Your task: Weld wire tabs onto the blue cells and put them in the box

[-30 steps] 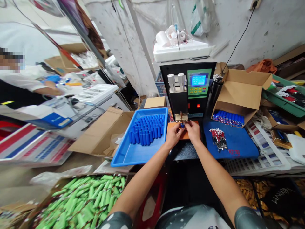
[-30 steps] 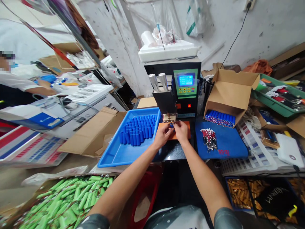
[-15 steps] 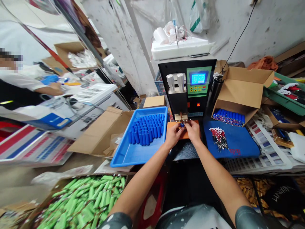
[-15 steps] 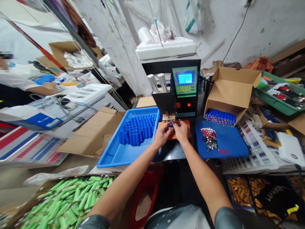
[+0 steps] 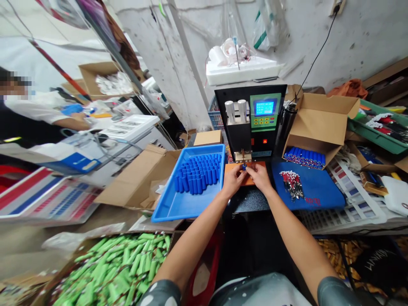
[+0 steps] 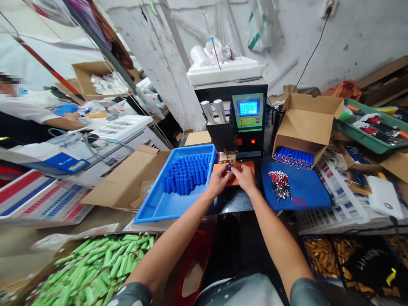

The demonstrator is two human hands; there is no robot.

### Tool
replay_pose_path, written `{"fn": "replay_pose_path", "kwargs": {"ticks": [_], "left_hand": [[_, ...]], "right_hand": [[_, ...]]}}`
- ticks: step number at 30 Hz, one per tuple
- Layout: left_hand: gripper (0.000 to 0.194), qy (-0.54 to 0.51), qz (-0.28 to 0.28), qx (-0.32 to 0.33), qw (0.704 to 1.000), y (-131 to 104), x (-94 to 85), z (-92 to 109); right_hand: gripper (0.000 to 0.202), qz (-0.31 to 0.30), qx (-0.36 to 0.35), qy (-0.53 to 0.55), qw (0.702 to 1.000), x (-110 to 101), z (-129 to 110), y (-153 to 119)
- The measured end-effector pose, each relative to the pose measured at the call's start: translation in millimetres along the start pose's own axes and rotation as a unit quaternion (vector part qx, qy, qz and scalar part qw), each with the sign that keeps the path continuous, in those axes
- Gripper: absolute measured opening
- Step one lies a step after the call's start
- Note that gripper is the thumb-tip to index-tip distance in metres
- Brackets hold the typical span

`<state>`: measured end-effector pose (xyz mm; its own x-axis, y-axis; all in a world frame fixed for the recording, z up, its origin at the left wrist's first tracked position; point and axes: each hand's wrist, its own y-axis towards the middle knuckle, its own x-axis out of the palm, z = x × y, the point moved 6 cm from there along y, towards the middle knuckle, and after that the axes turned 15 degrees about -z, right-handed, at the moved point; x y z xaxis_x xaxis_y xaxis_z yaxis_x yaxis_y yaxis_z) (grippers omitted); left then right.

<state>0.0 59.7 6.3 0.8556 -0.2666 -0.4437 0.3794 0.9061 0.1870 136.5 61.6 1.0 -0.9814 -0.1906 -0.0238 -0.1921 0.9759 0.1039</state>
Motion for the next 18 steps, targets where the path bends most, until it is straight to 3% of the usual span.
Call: {"fn": "replay_pose_path", "kwargs": {"ticks": [8,13,18], "left_hand": [[0.042,-0.002,-0.007,-0.019,1.0,-11,-8.1,9],[0.024,0.015,0.022,-0.065,0.998,-35,-20.7,12],[0.017,0.066,0.035,-0.051,0.996,-44,-14.6,27]], "right_hand": [[0.033,-0.011,0.007,0.035,0.999,1,-4,-2],[0.033,-0.016,0.002,0.051,0.999,0,-6,-3],[0.031,-0.01,0.003,0.049,0.999,0,-4,-2]]}}
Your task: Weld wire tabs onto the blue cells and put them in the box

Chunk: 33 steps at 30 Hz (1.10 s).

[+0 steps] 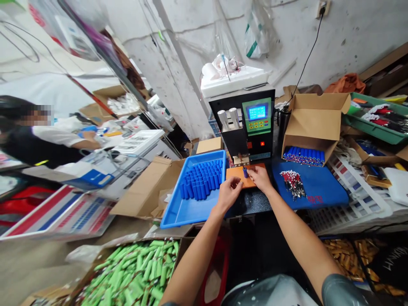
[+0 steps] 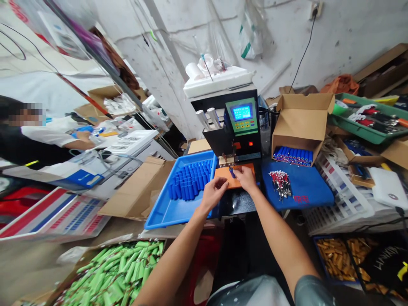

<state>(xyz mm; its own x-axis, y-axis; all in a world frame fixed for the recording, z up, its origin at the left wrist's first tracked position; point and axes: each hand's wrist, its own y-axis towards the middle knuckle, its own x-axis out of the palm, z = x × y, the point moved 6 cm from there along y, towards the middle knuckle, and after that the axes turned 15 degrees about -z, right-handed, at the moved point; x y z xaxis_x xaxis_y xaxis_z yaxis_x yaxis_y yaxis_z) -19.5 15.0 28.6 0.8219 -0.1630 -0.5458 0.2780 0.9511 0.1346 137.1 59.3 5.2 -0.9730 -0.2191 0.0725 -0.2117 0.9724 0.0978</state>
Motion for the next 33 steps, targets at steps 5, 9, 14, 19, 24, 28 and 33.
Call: {"fn": "replay_pose_path", "kwargs": {"ticks": [5,9,14,19,24,28,33], "left_hand": [[0.016,0.039,0.009,0.019,0.999,5,7.0,9],[0.013,0.067,0.007,0.035,0.997,9,6.0,12],[0.008,0.185,-0.012,0.064,0.981,16,5.4,20],[0.006,0.27,-0.031,0.079,0.959,21,7.1,29],[0.008,0.196,-0.031,0.093,0.976,16,4.0,28],[0.027,0.095,-0.054,0.099,0.989,11,7.0,17],[0.055,0.075,-0.131,0.111,0.982,20,22.4,6]], "right_hand": [[0.031,-0.021,0.002,0.034,0.999,-1,-2,-2],[0.03,-0.089,0.008,0.057,0.994,2,-3,-4],[0.033,-0.124,0.004,0.034,0.992,5,-3,-5],[0.031,-0.12,-0.005,0.005,0.993,5,-5,-4],[0.026,-0.114,0.004,0.018,0.993,2,-8,-6],[0.023,-0.109,0.018,0.092,0.99,-2,-6,-8],[0.027,-0.097,0.021,0.148,0.984,-5,-2,-7]]}}
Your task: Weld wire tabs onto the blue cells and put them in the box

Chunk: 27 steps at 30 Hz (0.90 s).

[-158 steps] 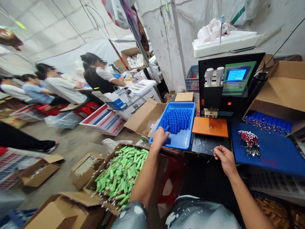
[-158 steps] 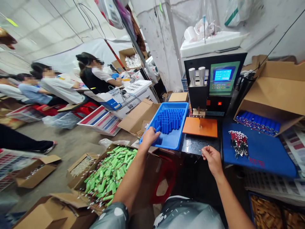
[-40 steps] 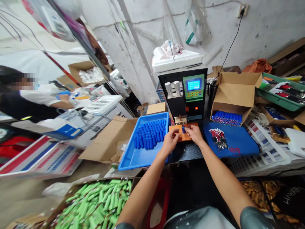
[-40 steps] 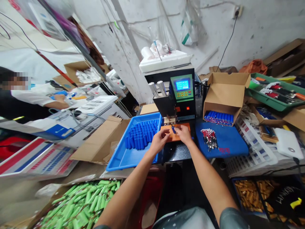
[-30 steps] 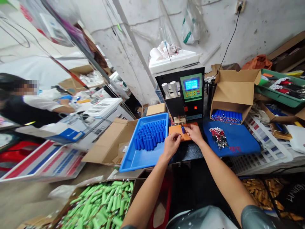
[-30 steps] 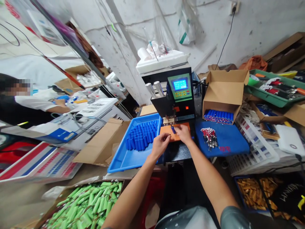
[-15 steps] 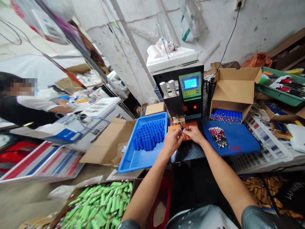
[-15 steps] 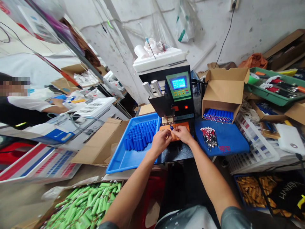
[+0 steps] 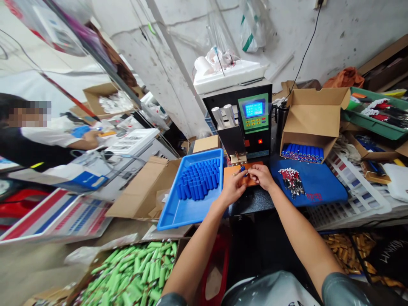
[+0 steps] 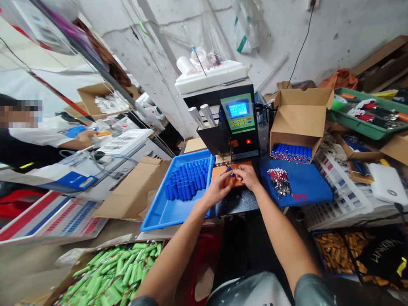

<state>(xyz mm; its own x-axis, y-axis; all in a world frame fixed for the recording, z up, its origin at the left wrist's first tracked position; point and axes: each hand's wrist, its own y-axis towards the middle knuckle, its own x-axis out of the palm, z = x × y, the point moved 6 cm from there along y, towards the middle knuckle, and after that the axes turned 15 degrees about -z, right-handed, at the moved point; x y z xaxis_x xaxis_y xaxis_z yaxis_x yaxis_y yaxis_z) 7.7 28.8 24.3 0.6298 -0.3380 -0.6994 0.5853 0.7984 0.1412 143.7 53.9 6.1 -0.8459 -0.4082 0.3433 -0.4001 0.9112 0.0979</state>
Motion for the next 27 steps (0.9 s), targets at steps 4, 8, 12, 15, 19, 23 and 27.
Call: {"fn": "replay_pose_path", "kwargs": {"ticks": [4,8,12,15,19,23,27], "left_hand": [[0.052,-0.013,0.003,-0.004,1.0,7,3.6,-7],[0.037,-0.094,0.013,-0.026,0.995,7,4.3,-14],[0.034,-0.144,0.021,-0.041,0.989,6,0.9,-15],[0.03,-0.144,0.026,-0.033,0.989,6,-0.2,-13],[0.031,-0.151,0.022,-0.008,0.988,10,5.8,-13],[0.029,-0.079,0.034,0.009,0.996,12,8.1,-12],[0.024,-0.026,0.032,0.006,0.999,8,5.6,-7]], "right_hand": [[0.029,0.026,-0.008,0.06,0.998,-3,0,1],[0.03,0.045,-0.006,0.091,0.995,-3,-1,2],[0.031,0.054,-0.008,0.099,0.994,-4,-1,4],[0.033,0.04,-0.004,0.105,0.994,-3,1,5],[0.032,0.008,0.002,0.099,0.995,0,0,6],[0.031,-0.004,0.009,0.105,0.994,1,0,5],[0.031,-0.002,0.004,0.132,0.991,0,-3,5]]}}
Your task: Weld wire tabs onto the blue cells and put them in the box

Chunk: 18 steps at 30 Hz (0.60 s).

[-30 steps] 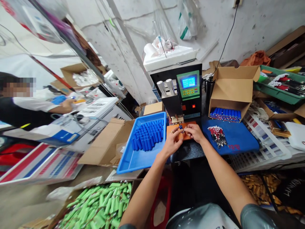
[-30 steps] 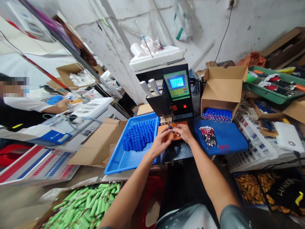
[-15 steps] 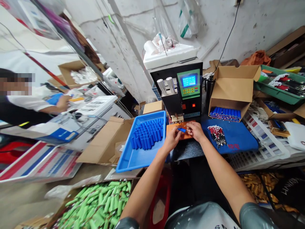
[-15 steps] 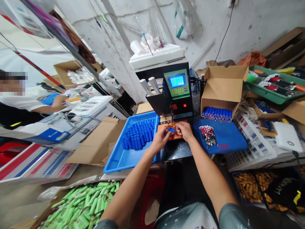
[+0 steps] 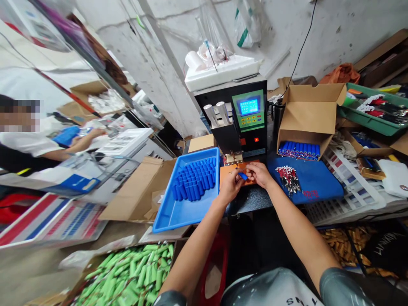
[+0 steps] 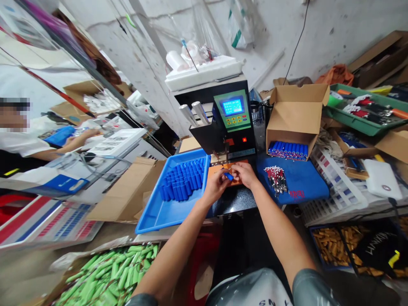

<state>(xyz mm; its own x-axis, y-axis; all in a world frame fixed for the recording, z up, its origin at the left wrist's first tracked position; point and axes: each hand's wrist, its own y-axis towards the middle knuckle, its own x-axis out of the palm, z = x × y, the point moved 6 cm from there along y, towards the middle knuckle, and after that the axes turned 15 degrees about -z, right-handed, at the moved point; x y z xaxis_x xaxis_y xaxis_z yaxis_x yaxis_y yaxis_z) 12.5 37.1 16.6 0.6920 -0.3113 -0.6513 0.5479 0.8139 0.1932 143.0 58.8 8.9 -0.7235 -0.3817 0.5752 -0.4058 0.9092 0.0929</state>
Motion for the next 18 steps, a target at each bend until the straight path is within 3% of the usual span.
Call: {"fn": "replay_pose_path", "kwargs": {"ticks": [3,10,18], "left_hand": [[0.027,-0.034,0.002,-0.014,0.999,-4,-2.9,4],[0.033,-0.151,0.085,-0.083,0.981,-2,-16.4,-11],[0.025,-0.151,0.036,-0.079,0.985,9,-15.5,-17]], "right_hand": [[0.031,0.019,0.003,0.02,1.0,-2,-1,-1],[0.031,0.048,0.001,0.017,0.999,-5,3,-1],[0.03,0.072,-0.025,-0.017,0.997,-9,8,3]]}}
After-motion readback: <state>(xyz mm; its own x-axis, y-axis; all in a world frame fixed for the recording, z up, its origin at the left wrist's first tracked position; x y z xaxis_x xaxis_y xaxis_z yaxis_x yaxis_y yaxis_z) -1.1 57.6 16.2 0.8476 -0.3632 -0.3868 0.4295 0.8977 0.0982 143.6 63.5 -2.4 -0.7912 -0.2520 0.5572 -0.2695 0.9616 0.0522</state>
